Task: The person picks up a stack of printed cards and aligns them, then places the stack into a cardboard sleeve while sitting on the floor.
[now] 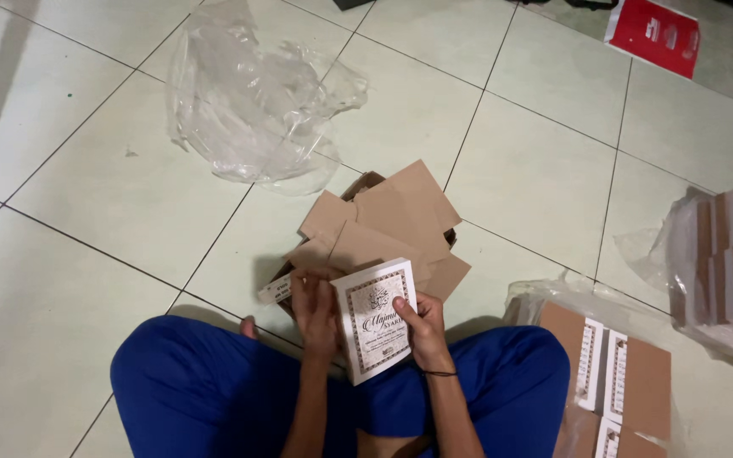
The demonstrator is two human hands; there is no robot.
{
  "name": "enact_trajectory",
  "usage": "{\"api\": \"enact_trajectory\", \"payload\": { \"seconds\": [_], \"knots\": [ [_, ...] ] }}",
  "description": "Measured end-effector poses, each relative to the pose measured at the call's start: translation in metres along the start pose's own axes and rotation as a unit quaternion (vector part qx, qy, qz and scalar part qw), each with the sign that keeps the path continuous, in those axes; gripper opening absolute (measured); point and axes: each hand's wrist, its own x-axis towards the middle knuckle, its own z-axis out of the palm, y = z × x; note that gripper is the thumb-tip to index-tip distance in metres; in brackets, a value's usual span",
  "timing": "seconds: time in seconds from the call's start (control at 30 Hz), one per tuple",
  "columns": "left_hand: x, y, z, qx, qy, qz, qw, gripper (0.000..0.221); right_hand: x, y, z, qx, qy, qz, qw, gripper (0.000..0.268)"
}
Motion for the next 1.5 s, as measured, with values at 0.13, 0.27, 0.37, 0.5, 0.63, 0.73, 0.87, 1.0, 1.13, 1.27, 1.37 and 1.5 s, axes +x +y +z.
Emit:
{"api": "enact_trajectory", "payload": {
  "seconds": [0.13, 0.27, 0.37, 0.5, 0.63, 0.73, 0.87, 1.0, 1.13, 1.27, 1.37, 1.5],
  "knots": [
    [-0.006, -0.025, -0.017, 0.011, -0.002, -0.007, 1.000, 0.015, -0.002, 0.000, -0.001, -0.011, -0.004, -0.008, 1.000, 0.021],
    [-0.004, -0.051, -0.033, 0.027, -0.015, -0.015, 0.999, 0.027, -0.004, -0.005, 0.006, -0.010, 0.001, -0.005, 1.000, 0.022],
    [-0.002, -0.065, -0.049, 0.050, -0.020, -0.018, 0.998, 0.037, -0.002, 0.002, -0.001, -0.013, 0.001, -0.005, 1.000, 0.023],
    [-0.002, -0.048, -0.038, 0.096, -0.026, -0.026, 0.995, 0.057, 0.008, 0.020, -0.016, -0.020, 0.000, -0.019, 1.000, 0.022],
    [-0.002, -0.027, -0.021, 0.083, -0.050, -0.007, 0.995, 0.033, 0.001, 0.004, -0.002, -0.021, 0.006, -0.018, 1.000, 0.021],
    [-0.002, -0.038, -0.029, 0.063, -0.062, 0.005, 0.996, 0.020, -0.003, -0.002, 0.003, -0.022, 0.008, -0.015, 1.000, 0.021],
    [-0.004, -0.029, -0.021, 0.048, -0.076, 0.002, 0.996, 0.018, -0.002, 0.002, -0.003, -0.024, 0.006, -0.015, 1.000, 0.021],
    [-0.004, -0.010, -0.011, 0.102, -0.052, -0.028, 0.993, 0.022, 0.011, 0.029, -0.022, -0.008, 0.026, -0.025, 0.999, 0.020],
    [-0.005, -0.017, -0.012, 0.199, -0.083, -0.103, 0.971, 0.044, 0.004, 0.008, -0.006, 0.012, 0.090, -0.062, 0.994, 0.020],
    [-0.006, -0.009, 0.014, 0.349, -0.127, -0.239, 0.897, 0.073, -0.005, -0.030, 0.013, -0.003, 0.167, -0.098, 0.981, 0.019],
    [-0.006, -0.009, 0.012, 0.350, -0.128, -0.270, 0.888, 0.064, -0.003, -0.032, 0.013, 0.050, 0.228, -0.061, 0.970, 0.024],
    [-0.008, -0.033, 0.003, 0.376, -0.121, -0.268, 0.879, 0.066, 0.008, -0.013, -0.003, 0.078, 0.258, -0.041, 0.962, 0.028]
  ]
}}
